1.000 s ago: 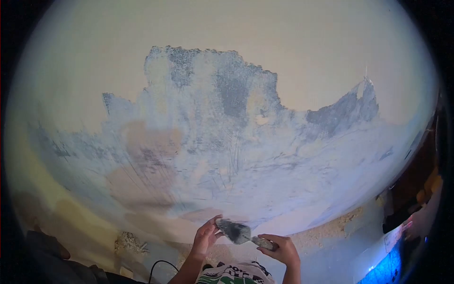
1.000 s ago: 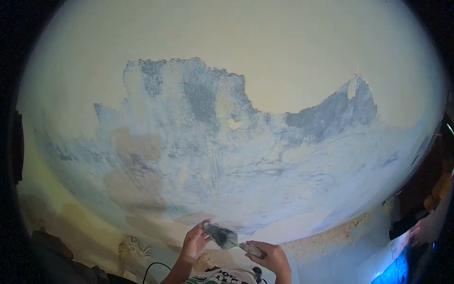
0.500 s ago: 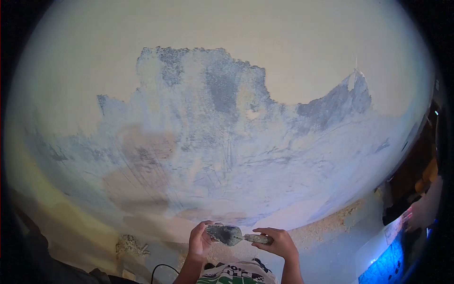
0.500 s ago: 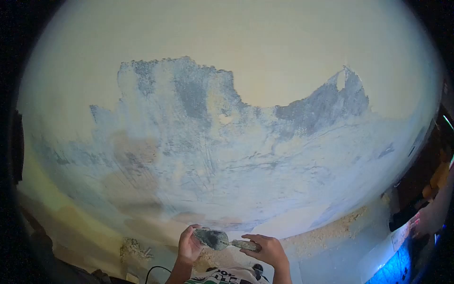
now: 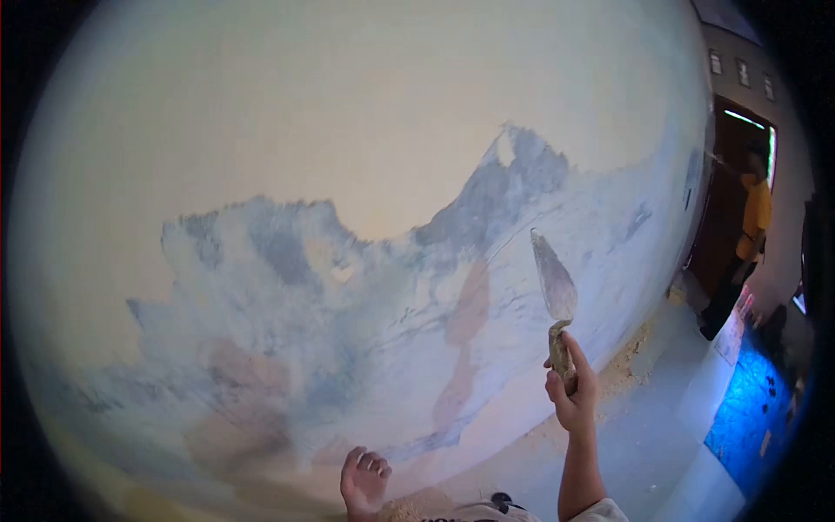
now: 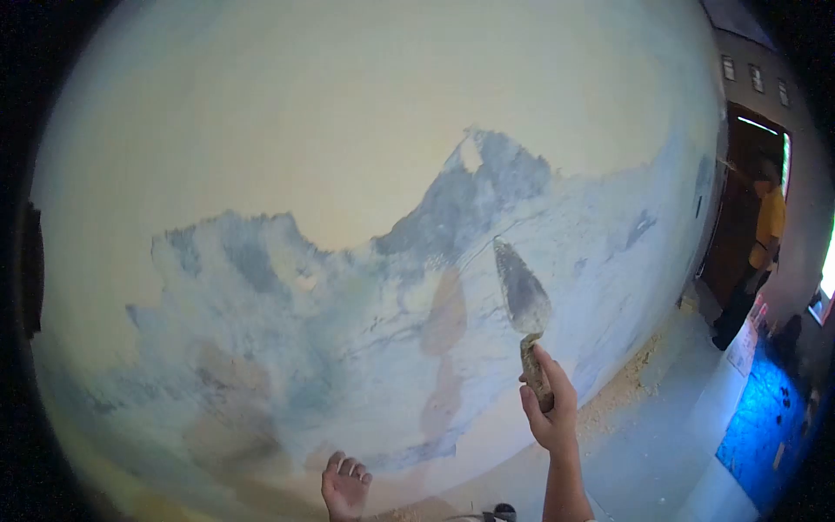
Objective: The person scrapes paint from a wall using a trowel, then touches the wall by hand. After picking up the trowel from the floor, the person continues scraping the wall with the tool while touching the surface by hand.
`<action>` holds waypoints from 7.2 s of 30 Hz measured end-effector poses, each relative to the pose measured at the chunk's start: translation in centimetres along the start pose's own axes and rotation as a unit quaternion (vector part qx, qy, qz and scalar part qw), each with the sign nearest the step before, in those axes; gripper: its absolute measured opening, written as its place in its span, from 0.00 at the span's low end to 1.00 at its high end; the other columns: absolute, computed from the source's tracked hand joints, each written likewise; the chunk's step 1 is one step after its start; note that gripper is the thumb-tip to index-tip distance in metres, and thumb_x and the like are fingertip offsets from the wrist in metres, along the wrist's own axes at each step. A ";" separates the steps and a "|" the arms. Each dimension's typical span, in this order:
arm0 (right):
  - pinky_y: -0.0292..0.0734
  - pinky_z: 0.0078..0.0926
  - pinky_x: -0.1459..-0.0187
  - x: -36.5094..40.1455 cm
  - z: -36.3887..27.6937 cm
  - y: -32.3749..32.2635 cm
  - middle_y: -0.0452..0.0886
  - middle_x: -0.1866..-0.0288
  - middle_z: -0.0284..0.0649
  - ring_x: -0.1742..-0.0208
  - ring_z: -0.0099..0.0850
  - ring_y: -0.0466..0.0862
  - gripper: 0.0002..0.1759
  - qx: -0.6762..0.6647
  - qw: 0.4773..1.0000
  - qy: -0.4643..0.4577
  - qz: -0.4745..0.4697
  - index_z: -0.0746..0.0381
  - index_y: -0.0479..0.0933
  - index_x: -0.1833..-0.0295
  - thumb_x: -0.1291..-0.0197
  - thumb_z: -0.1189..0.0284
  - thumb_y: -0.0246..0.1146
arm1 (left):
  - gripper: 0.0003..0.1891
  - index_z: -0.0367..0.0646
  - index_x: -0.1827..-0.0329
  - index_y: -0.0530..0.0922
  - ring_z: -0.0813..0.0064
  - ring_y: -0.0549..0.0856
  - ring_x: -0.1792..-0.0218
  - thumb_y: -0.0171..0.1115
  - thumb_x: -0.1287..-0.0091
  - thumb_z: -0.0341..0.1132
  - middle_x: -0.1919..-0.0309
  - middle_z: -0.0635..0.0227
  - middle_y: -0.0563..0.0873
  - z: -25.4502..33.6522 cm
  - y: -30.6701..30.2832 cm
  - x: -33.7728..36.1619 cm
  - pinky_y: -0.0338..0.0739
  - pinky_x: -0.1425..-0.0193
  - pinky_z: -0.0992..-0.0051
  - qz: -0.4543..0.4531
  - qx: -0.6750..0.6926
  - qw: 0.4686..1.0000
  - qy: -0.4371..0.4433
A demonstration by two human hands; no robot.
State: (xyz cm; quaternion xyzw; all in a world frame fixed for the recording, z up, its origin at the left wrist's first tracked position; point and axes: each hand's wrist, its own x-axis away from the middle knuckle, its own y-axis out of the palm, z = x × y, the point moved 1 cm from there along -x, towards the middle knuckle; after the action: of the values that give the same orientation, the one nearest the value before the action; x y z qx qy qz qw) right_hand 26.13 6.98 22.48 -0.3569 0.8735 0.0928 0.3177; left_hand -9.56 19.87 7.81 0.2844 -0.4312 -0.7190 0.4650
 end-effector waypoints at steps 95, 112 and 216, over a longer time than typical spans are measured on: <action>0.78 0.25 0.60 -5.3 -9.7 8.1 0.90 0.47 0.47 0.65 0.19 0.79 0.28 0.216 0.969 -0.028 0.118 0.54 0.70 0.21 0.25 0.77 0.59 | 0.15 0.38 0.44 0.82 0.64 0.84 0.63 0.59 0.25 0.39 0.64 0.58 0.87 7.0 -7.7 -0.4 0.78 0.55 0.65 -0.098 -0.077 0.992 -0.021; 0.73 0.25 0.69 -5.8 -11.5 8.8 0.90 0.49 0.44 0.71 0.17 0.74 0.27 0.197 0.974 -0.031 0.111 0.55 0.70 0.21 0.23 0.74 0.58 | 0.16 0.38 0.42 0.82 0.65 0.83 0.65 0.60 0.27 0.38 0.66 0.60 0.86 7.5 -8.6 2.9 0.77 0.56 0.66 -0.077 -0.068 0.994 -0.042; 0.73 0.28 0.68 -7.0 -6.6 5.7 0.84 0.71 0.52 0.77 0.28 0.72 0.33 0.076 0.993 -0.062 0.069 0.49 0.67 0.19 0.27 0.77 0.60 | 0.25 0.62 0.32 0.79 0.65 0.71 0.23 0.54 0.34 0.37 0.25 0.73 0.74 20.0 43.7 -15.3 0.62 0.18 0.53 -0.171 -0.691 -0.053 0.700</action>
State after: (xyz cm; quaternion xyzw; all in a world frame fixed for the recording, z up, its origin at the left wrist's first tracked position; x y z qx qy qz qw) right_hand 22.82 12.52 31.63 -0.2641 0.8793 0.0700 0.3901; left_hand -1.10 32.40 55.91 -0.2411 -0.8939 0.1403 -0.3510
